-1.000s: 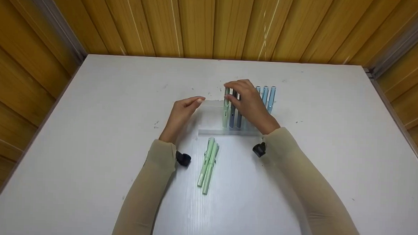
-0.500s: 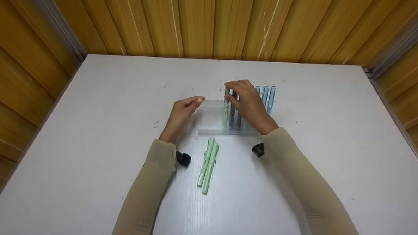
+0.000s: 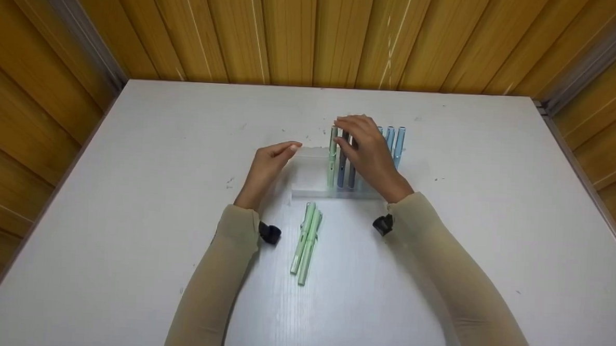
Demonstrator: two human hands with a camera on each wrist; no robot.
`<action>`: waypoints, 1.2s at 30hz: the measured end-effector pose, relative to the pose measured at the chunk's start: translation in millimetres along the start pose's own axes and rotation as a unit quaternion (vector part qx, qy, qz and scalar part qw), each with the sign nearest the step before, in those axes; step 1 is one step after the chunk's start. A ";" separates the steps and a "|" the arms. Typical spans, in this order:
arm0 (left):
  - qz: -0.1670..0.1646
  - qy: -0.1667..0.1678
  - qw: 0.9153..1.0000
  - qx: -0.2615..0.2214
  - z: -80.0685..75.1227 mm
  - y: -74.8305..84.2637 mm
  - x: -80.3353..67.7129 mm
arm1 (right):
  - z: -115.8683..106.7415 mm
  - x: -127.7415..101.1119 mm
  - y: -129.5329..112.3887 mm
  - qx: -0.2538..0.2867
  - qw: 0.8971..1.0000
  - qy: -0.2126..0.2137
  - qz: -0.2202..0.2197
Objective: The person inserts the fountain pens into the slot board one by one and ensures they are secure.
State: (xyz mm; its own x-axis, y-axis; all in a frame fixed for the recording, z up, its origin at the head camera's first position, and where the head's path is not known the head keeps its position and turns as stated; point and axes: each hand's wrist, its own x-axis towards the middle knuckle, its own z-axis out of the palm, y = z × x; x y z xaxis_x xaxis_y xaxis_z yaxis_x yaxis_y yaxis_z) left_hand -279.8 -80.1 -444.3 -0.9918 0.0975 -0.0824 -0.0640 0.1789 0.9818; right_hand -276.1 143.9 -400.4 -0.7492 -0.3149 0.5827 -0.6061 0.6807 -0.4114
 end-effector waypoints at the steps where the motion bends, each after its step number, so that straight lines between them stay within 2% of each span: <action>1: 0.000 0.000 1.000 0.000 0.0 -0.1 0.0 | 0.0 -1.5 -0.6 0.002 1.000 0.002 -0.004; 13: 0.007 0.003 1.000 -0.003 1.4 -0.2 1.8 | 5.1 -32.4 -11.7 0.008 1.000 0.004 -0.030; 14: 0.004 0.001 1.000 -0.002 1.4 4.2 -0.7 | 5.2 -35.3 -12.3 0.010 0.999 0.000 -0.032; 19: 0.002 0.005 1.000 0.003 1.8 4.9 -0.8 | 4.3 -47.7 -14.6 0.043 0.998 -0.032 -0.037; 23: 0.010 0.007 1.000 -0.001 1.8 0.3 0.8 | 3.1 -55.7 -16.6 0.086 0.993 -0.082 -0.011; 29: 0.015 0.007 1.000 -0.008 0.9 -0.8 -0.4 | 4.1 -66.7 -19.5 0.162 0.971 -0.164 0.058; 36: 0.013 0.004 1.000 -0.016 1.0 -1.1 -0.5 | 6.1 -73.2 -22.3 0.229 0.934 -0.244 0.128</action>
State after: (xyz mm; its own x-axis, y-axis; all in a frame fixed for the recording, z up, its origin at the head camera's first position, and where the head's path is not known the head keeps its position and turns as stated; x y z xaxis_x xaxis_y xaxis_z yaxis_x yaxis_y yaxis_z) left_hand -279.2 -79.3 -445.5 -0.9941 0.0931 -0.0554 -0.0415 0.1447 0.9886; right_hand -209.3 147.8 -438.2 -0.8497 -0.5209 0.0815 -0.3580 0.4565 -0.8145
